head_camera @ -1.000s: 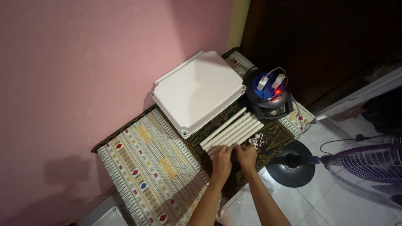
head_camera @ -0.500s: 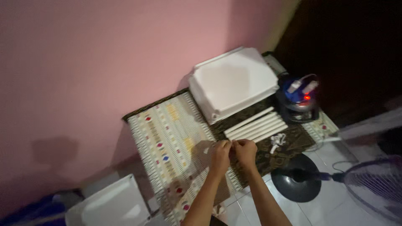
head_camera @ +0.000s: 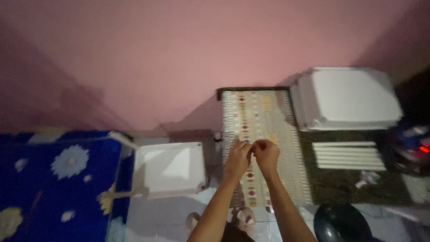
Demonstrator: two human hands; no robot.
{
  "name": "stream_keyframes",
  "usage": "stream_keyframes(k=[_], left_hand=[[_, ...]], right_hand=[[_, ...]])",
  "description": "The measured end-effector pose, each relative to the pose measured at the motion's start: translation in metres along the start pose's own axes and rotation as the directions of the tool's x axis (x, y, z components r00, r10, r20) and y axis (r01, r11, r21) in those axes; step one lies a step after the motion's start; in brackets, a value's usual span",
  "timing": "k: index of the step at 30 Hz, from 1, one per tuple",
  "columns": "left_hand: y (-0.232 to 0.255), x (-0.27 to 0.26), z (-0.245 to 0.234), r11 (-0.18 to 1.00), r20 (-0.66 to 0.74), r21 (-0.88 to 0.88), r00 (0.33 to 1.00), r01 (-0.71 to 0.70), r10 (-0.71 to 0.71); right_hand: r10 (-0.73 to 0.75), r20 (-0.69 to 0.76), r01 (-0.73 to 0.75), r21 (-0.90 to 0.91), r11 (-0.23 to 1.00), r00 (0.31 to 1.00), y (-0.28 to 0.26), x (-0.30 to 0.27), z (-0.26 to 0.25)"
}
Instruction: The person assembles a white plastic storage rack by inserting small plastic connectors into the corners of the bins and attaching white vertical poles. The person handles the bins and poles one at a time, stacking the bins and securing the poles to form the structure.
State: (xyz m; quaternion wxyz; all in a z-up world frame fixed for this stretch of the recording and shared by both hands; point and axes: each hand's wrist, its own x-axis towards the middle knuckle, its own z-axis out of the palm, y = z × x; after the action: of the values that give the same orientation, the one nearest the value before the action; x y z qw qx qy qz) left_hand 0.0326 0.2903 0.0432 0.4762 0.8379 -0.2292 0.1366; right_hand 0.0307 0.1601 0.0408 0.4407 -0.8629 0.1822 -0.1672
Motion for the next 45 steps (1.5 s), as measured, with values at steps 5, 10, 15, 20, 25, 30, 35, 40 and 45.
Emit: stream_keyframes(k=[5,10,15,20,25,30,35,40,45], left_hand=[[-0.034,-0.028,-0.085,0.997,-0.203,0.039,0.978,0.063,-0.054],[-0.071,-0.066,-0.169,0.976,-0.348,0.113,0.928,0.184,-0.134],[-0.109,-0.11,-0.241,0.929,-0.454,0.202,0.87,0.311,-0.193],[-0.13,-0.153,-0.296,0.888,-0.49,0.27,0.847,0.373,-0.206],[-0.147,-0.178,-0.333,0.824,-0.433,0.373,0.865,0.427,-0.252],[-0.149,-0.206,-0.35,0.866,-0.537,0.157,0.776,0.476,-0.329],[-0.163,-0.225,-0.359,0.865,-0.444,-0.084,0.759,0.494,-0.477],[-0.168,-0.232,-0.369,0.807,-0.35,-0.295,0.727,0.512,-0.59],[-0.168,-0.238,-0.376,0.796,-0.337,-0.252,0.721,0.551,-0.605]], right_hand=[[-0.198,0.111,0.191,0.075,0.979,0.974,-0.058,-0.034,0.073],[-0.286,0.243,0.247,0.178,0.952,0.927,-0.113,-0.079,0.151],[-0.337,0.424,0.23,0.284,0.931,0.84,-0.157,-0.127,0.224],[-0.473,0.493,0.356,0.316,0.879,0.731,-0.174,-0.175,0.281],[-0.453,0.612,0.276,0.365,0.889,0.649,-0.179,-0.208,0.315],[-0.477,0.652,0.314,0.359,0.879,0.59,-0.173,-0.223,0.342],[-0.492,0.71,0.348,0.355,0.868,0.504,-0.175,-0.242,0.351],[-0.507,0.703,0.43,0.307,0.849,0.499,-0.184,-0.253,0.356],[-0.396,0.78,0.433,0.18,0.883,0.484,-0.194,-0.254,0.355]])
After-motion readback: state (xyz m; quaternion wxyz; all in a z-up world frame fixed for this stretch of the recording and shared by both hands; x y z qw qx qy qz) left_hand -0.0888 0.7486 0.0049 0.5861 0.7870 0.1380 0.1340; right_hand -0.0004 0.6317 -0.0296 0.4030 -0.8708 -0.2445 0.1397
